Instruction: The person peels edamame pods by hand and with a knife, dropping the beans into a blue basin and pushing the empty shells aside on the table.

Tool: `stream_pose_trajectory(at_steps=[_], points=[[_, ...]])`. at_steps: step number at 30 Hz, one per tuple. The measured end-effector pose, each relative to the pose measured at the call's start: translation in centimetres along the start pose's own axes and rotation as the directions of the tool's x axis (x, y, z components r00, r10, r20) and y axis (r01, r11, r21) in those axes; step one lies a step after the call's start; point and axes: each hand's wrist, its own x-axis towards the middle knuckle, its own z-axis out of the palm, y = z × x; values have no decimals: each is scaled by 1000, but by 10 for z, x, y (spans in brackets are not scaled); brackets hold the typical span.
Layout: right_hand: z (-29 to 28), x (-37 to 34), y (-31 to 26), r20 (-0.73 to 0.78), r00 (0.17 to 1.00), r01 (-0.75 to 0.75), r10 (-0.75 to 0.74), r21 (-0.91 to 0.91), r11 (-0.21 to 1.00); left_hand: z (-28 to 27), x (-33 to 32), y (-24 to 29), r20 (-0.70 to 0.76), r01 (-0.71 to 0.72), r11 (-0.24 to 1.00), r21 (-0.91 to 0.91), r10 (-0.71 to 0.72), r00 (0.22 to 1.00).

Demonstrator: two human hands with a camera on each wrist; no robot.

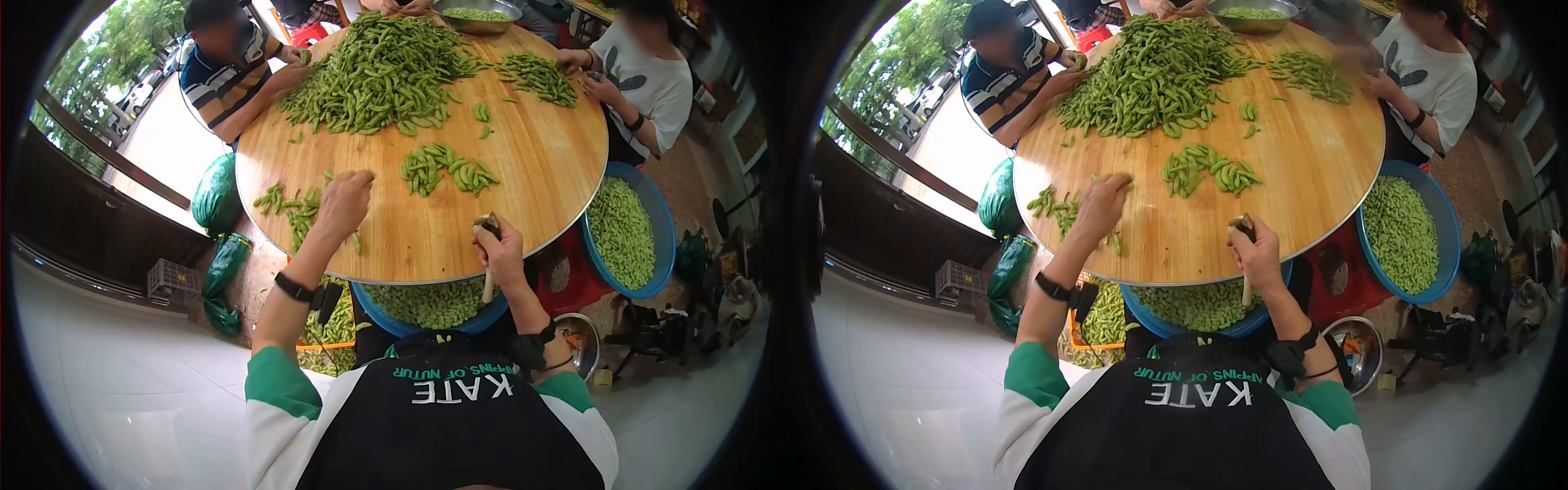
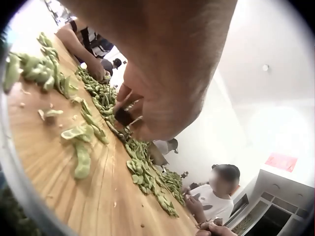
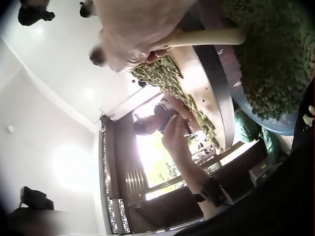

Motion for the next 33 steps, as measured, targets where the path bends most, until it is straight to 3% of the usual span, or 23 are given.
stream_pose_trajectory(at_steps=[2,6,8,10,12,13,20,22,23,25,29,32,33], points=[[2,-2,-3,27,1000,6,-5,-43,999,24,25,-3,-16,-181,982,-61,180,984],[0,-4,0,3,999,44,-44,3,999,71,63,-16,7,-345,939,9,345,939],[-1,-3,2,24,999,49,-49,1,999,80,71,-16,120,-306,940,150,289,950],[-1,-3,4,22,998,55,-55,0,998,83,73,-18,109,-280,946,161,265,958],[-2,-3,5,39,998,53,-53,7,999,86,66,-16,72,-224,971,85,218,973],[-2,-3,5,46,998,52,-52,-7,999,87,63,-12,133,-134,988,78,123,983],[-3,-2,5,78,995,59,-58,-7,998,68,35,17,177,8,1000,15,-10,984],[-4,-4,8,81,995,61,-62,12,998,63,31,19,208,173,946,-274,-118,971],[-5,-3,7,89,994,66,-68,28,997,63,31,13,209,169,947,-274,-113,971],[-4,-4,4,102,993,59,-61,24,998,66,26,3,-27,-156,980,-127,154,988],[-3,-4,6,112,992,63,-65,19,998,59,21,9,-73,-109,970,-215,95,993],[-1,-4,5,109,992,69,-68,-9,998,48,15,24,-9,-36,969,-242,35,999],[0,-4,4,114,991,66,-64,-17,998,44,12,30,63,66,952,-300,-49,997]])
